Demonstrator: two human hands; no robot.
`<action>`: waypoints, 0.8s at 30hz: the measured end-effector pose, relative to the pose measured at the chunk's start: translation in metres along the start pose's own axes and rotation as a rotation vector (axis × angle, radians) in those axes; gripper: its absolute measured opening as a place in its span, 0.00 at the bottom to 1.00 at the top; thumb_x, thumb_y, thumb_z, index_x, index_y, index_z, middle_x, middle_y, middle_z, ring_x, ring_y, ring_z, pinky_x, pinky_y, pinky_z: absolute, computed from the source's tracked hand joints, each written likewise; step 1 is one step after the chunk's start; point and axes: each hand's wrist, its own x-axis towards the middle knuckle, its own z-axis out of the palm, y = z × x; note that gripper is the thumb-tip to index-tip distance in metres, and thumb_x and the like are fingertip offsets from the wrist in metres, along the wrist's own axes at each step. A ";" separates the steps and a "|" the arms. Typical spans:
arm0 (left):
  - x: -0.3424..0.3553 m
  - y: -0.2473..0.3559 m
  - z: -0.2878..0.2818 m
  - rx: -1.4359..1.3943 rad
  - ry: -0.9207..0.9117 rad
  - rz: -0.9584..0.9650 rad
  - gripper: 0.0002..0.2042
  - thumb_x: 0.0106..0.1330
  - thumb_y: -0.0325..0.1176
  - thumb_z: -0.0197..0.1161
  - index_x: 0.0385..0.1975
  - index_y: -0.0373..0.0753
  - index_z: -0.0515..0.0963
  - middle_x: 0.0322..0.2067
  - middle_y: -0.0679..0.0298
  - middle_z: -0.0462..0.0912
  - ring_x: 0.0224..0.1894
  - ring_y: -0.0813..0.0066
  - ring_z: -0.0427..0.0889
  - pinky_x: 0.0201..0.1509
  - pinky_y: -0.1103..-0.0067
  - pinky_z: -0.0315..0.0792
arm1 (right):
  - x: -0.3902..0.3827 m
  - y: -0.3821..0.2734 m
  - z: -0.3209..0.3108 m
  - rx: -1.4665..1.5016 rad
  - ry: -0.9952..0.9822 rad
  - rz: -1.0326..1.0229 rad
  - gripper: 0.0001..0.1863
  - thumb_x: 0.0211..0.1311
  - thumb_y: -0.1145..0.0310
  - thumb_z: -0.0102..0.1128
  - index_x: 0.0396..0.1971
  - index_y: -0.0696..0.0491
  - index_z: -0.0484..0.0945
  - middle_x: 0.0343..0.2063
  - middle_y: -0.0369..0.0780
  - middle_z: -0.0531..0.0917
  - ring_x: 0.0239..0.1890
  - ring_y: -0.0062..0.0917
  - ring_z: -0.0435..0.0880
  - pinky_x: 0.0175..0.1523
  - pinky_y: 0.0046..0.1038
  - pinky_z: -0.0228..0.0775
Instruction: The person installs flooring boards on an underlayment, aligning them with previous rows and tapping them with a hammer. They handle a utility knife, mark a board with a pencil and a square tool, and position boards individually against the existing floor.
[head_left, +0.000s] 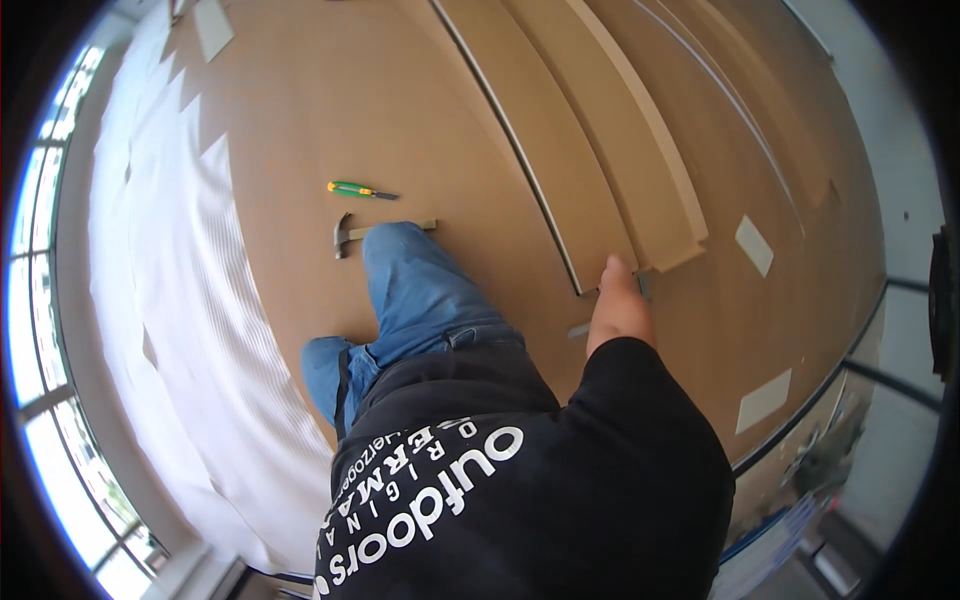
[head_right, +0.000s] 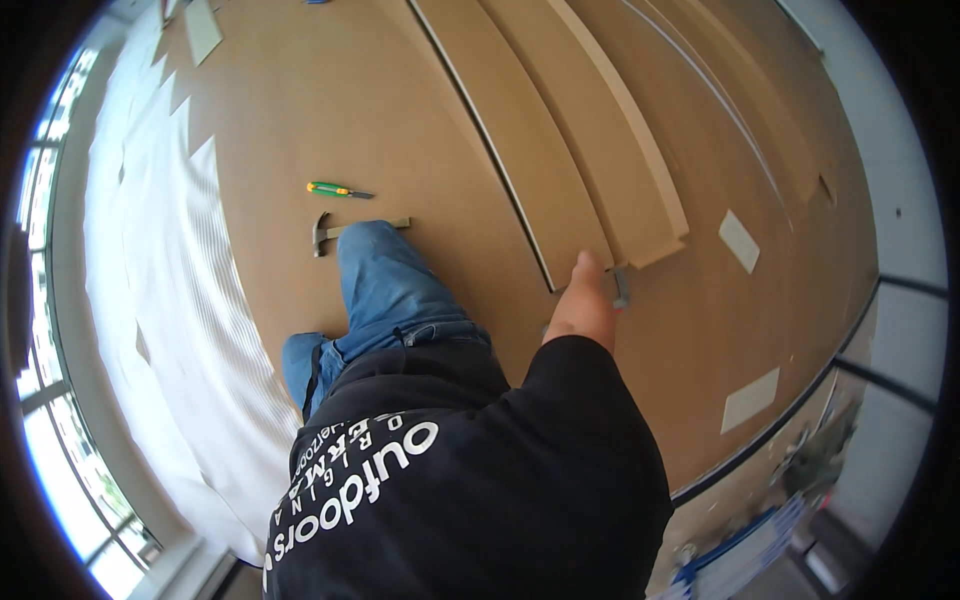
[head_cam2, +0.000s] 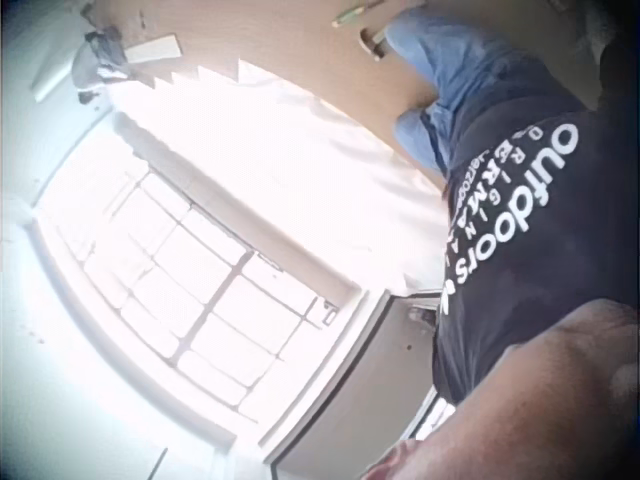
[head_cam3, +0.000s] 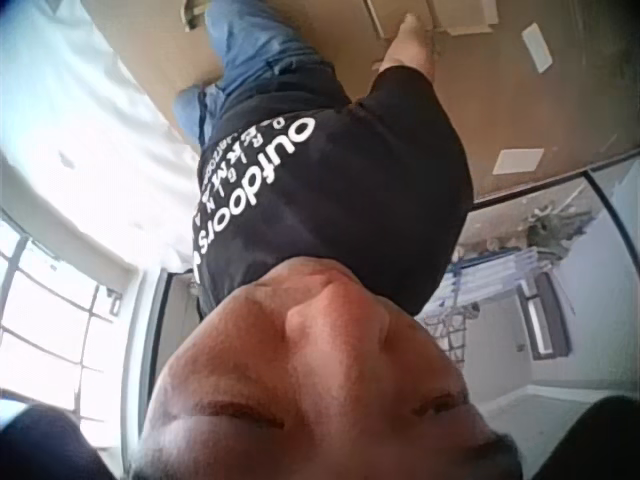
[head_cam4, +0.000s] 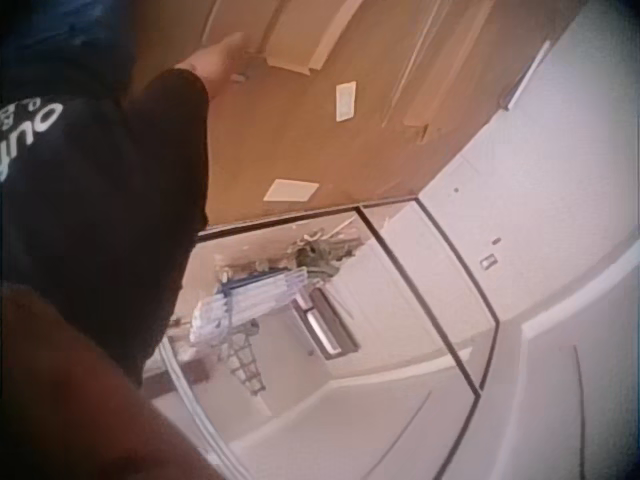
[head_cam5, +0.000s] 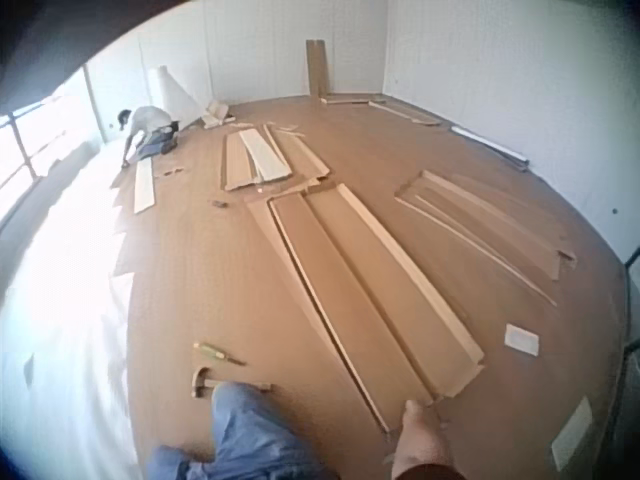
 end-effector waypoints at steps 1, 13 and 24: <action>-0.001 0.004 0.006 -0.005 -0.020 -0.009 0.21 0.76 0.41 0.61 0.59 0.32 0.78 0.43 0.60 0.87 0.40 0.74 0.85 0.45 0.77 0.78 | 0.012 0.013 -0.009 0.066 0.017 0.038 0.29 0.69 0.48 0.53 0.56 0.56 0.80 0.55 0.46 0.84 0.63 0.41 0.77 0.61 0.44 0.71; 0.012 0.113 -0.021 0.056 0.134 0.252 0.22 0.74 0.35 0.61 0.63 0.30 0.73 0.38 0.61 0.85 0.41 0.72 0.84 0.46 0.75 0.78 | 0.023 -0.028 -0.056 -0.395 -0.089 -0.258 0.39 0.63 0.35 0.61 0.61 0.54 0.79 0.57 0.49 0.84 0.59 0.48 0.82 0.62 0.45 0.74; 0.003 0.077 0.015 -0.034 0.204 0.101 0.24 0.69 0.35 0.61 0.62 0.29 0.76 0.40 0.56 0.87 0.38 0.71 0.84 0.45 0.74 0.78 | -0.076 -0.094 -0.051 -0.503 -0.109 0.005 0.50 0.63 0.33 0.60 0.66 0.67 0.67 0.68 0.59 0.67 0.70 0.52 0.67 0.73 0.47 0.61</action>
